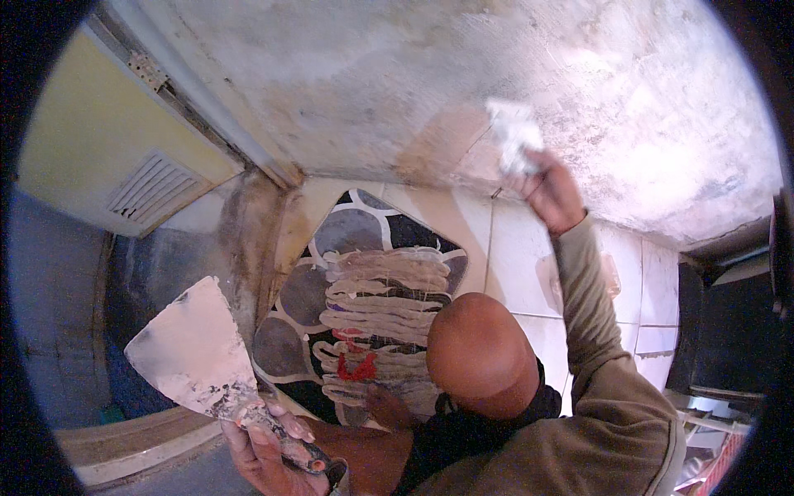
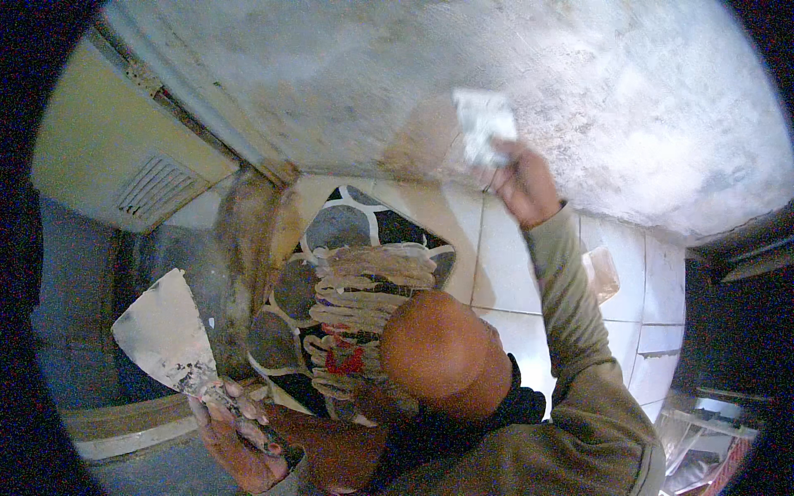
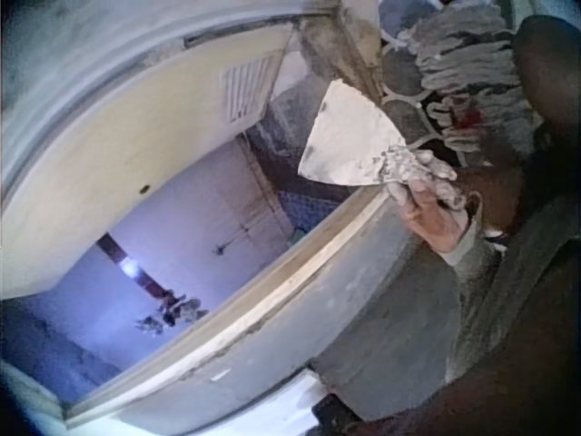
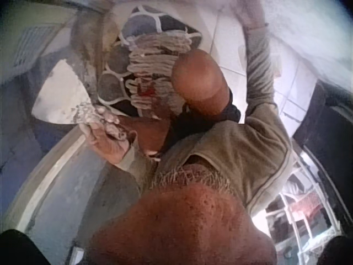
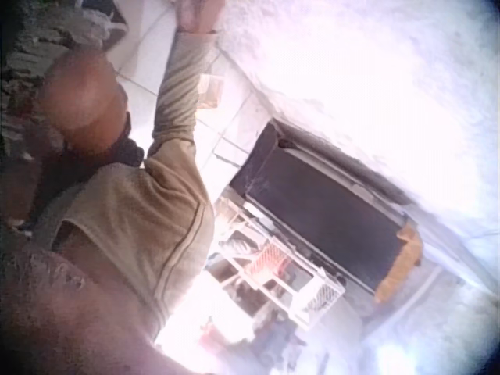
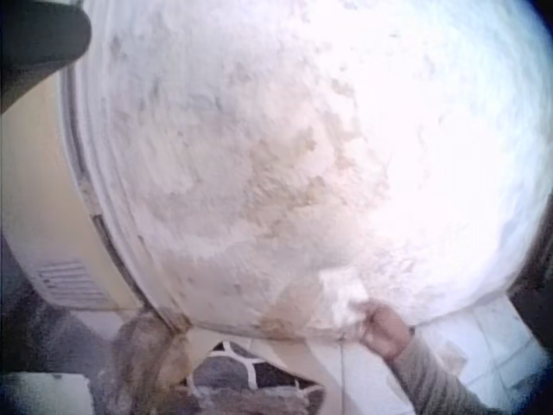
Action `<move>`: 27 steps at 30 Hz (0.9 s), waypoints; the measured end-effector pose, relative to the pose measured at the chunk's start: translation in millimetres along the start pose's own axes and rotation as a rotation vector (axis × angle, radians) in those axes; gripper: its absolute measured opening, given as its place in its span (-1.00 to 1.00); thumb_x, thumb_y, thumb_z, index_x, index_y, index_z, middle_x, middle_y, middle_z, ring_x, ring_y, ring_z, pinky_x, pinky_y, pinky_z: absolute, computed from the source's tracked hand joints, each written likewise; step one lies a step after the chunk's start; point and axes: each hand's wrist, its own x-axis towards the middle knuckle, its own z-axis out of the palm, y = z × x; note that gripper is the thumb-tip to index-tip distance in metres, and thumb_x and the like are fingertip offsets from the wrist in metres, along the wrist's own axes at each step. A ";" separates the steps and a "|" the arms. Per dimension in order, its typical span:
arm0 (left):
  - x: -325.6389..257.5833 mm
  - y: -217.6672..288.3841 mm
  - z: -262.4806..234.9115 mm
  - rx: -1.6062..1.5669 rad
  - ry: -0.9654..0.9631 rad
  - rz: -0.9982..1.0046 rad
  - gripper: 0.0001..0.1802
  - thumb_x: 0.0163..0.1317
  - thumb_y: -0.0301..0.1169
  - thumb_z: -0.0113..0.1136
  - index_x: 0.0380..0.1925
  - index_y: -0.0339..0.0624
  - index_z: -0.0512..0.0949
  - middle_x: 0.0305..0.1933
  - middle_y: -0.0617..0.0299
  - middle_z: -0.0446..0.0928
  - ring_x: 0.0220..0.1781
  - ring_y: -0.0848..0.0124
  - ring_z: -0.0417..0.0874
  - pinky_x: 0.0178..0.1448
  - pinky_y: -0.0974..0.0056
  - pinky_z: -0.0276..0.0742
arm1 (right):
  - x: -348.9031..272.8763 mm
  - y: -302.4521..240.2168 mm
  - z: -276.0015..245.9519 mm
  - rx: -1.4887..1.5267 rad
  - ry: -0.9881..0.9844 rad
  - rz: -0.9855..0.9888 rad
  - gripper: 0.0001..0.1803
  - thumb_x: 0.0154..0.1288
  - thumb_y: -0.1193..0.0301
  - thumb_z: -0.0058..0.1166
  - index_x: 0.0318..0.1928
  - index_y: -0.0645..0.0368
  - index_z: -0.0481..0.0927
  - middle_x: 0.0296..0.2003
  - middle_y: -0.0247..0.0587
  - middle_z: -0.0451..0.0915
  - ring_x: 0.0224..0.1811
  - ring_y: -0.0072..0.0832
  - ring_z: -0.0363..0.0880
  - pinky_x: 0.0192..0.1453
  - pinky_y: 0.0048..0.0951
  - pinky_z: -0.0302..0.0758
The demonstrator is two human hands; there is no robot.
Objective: The person scoops plaster from a container using a small trowel and applies it to a wall section near the floor. They repeatedly smooth the plaster with the trowel, working on a specific area of the wall while sitting on the floor.
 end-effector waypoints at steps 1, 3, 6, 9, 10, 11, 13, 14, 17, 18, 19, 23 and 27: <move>-0.6 0.3 8.0 -0.007 0.039 0.008 -0.73 0.33 -0.45 -0.04 -0.03 -0.36 0.33 -0.34 -0.04 0.52 -0.62 0.39 0.50 -0.71 0.47 0.35 | -4.3 23.0 -11.1 -0.020 0.046 0.043 -0.67 0.32 0.50 -0.18 0.05 0.41 0.30 -0.01 0.04 0.46 -0.05 -0.22 0.53 0.00 -0.26 0.58; 0.7 0.7 12.1 0.002 0.033 0.011 -0.74 0.33 -0.43 -0.03 -0.06 -0.35 0.35 -0.36 -0.03 0.52 -0.65 0.40 0.48 -0.72 0.48 0.32 | 7.4 87.4 -57.7 -0.008 0.153 0.142 -0.68 0.30 0.52 -0.18 0.05 0.35 0.31 -0.01 0.00 0.46 -0.03 -0.22 0.52 0.00 -0.18 0.57; 1.3 -0.7 6.1 0.038 -0.026 -0.016 -0.74 0.33 -0.39 -0.02 -0.08 -0.34 0.36 -0.37 -0.02 0.52 -0.65 0.40 0.47 -0.73 0.49 0.29 | 41.3 172.7 -118.7 0.219 0.231 0.331 -0.70 0.29 0.55 -0.21 0.03 0.34 0.33 -0.03 0.00 0.47 0.03 -0.19 0.47 0.11 -0.01 0.47; 0.3 0.9 10.9 0.040 -0.026 -0.010 -0.74 0.34 -0.36 -0.04 -0.10 -0.32 0.37 -0.39 0.00 0.51 -0.61 0.39 0.49 -0.73 0.49 0.30 | 76.9 215.0 -147.9 0.367 0.347 0.328 -0.72 0.29 0.53 -0.19 0.00 0.35 0.33 -0.05 0.06 0.46 -0.02 -0.05 0.49 0.00 0.07 0.54; 0.1 1.9 13.7 0.020 -0.068 0.021 -0.74 0.34 -0.35 -0.05 -0.10 -0.31 0.37 -0.39 0.01 0.51 -0.59 0.39 0.49 -0.72 0.49 0.31 | 85.9 219.7 -152.3 0.355 0.337 0.305 -0.71 0.29 0.53 -0.20 0.01 0.34 0.33 -0.04 0.05 0.45 -0.01 -0.05 0.47 0.01 0.09 0.52; 0.6 2.4 16.0 -0.002 -0.113 0.050 -0.74 0.35 -0.33 -0.06 -0.11 -0.31 0.37 -0.39 0.03 0.50 -0.57 0.39 0.50 -0.72 0.49 0.32 | 94.1 222.0 -157.9 0.342 0.328 0.280 -0.71 0.29 0.53 -0.20 0.02 0.32 0.32 -0.03 0.04 0.45 0.01 -0.04 0.46 0.02 0.12 0.50; -1.8 4.3 8.9 -0.041 -0.091 -0.032 -0.74 0.35 -0.31 -0.07 -0.11 -0.30 0.37 -0.37 0.05 0.50 -0.52 0.40 0.51 -0.70 0.50 0.35 | 102.7 225.9 -151.9 0.357 0.335 0.274 -0.71 0.29 0.54 -0.21 0.03 0.30 0.32 -0.02 0.01 0.44 0.02 -0.04 0.45 0.05 0.14 0.48; -2.1 5.0 7.4 -0.062 -0.083 -0.075 -0.73 0.36 -0.30 -0.08 -0.12 -0.29 0.37 -0.37 0.07 0.50 -0.50 0.40 0.51 -0.69 0.50 0.37 | 105.4 226.4 -150.0 0.380 0.358 0.284 -0.70 0.29 0.54 -0.21 0.03 0.29 0.33 -0.01 0.00 0.44 0.03 -0.03 0.45 0.06 0.14 0.47; -1.2 -0.2 15.3 -0.057 -0.125 -0.027 -0.73 0.35 -0.30 -0.06 -0.11 -0.29 0.36 -0.28 0.06 0.49 -0.43 0.39 0.52 -0.65 0.49 0.43 | 110.9 218.5 -178.6 0.169 0.287 0.162 -0.69 0.28 0.55 -0.22 0.04 0.28 0.32 0.00 0.00 0.44 0.04 -0.03 0.44 0.09 0.14 0.44; -1.8 0.5 13.2 -0.043 -0.112 -0.020 -0.72 0.34 -0.31 -0.05 -0.09 -0.29 0.35 -0.26 0.05 0.49 -0.43 0.38 0.52 -0.64 0.48 0.44 | 112.7 223.4 -160.5 0.327 0.348 0.225 -0.69 0.29 0.55 -0.22 0.05 0.29 0.32 0.01 0.01 0.43 0.05 -0.04 0.43 0.11 0.13 0.43; -2.4 2.8 9.3 -0.041 -0.119 -0.025 -0.71 0.33 -0.31 -0.03 -0.08 -0.29 0.34 -0.24 0.04 0.48 -0.42 0.37 0.52 -0.63 0.48 0.45 | 110.5 218.5 -151.0 0.395 0.390 0.249 -0.68 0.30 0.55 -0.23 0.06 0.29 0.31 0.02 0.02 0.43 0.06 -0.04 0.42 0.13 0.13 0.41; -1.0 0.0 4.5 -0.073 -0.160 -0.006 -0.66 0.28 -0.37 0.04 -0.01 -0.30 0.29 -0.18 0.01 0.46 -0.40 0.34 0.53 -0.60 0.45 0.49 | 98.9 190.9 -134.8 0.432 0.354 0.223 -0.66 0.32 0.55 -0.24 0.11 0.31 0.28 0.04 0.06 0.40 0.09 -0.03 0.40 0.18 0.11 0.37; -3.3 1.0 12.8 -0.025 -0.102 0.053 -0.64 0.25 -0.44 0.06 0.01 -0.31 0.26 -0.20 0.00 0.46 -0.40 0.35 0.52 -0.59 0.49 0.46 | 92.0 162.5 -119.0 0.391 0.281 0.196 -0.63 0.32 0.55 -0.23 0.13 0.32 0.23 0.06 0.11 0.37 0.09 -0.01 0.38 0.19 0.11 0.37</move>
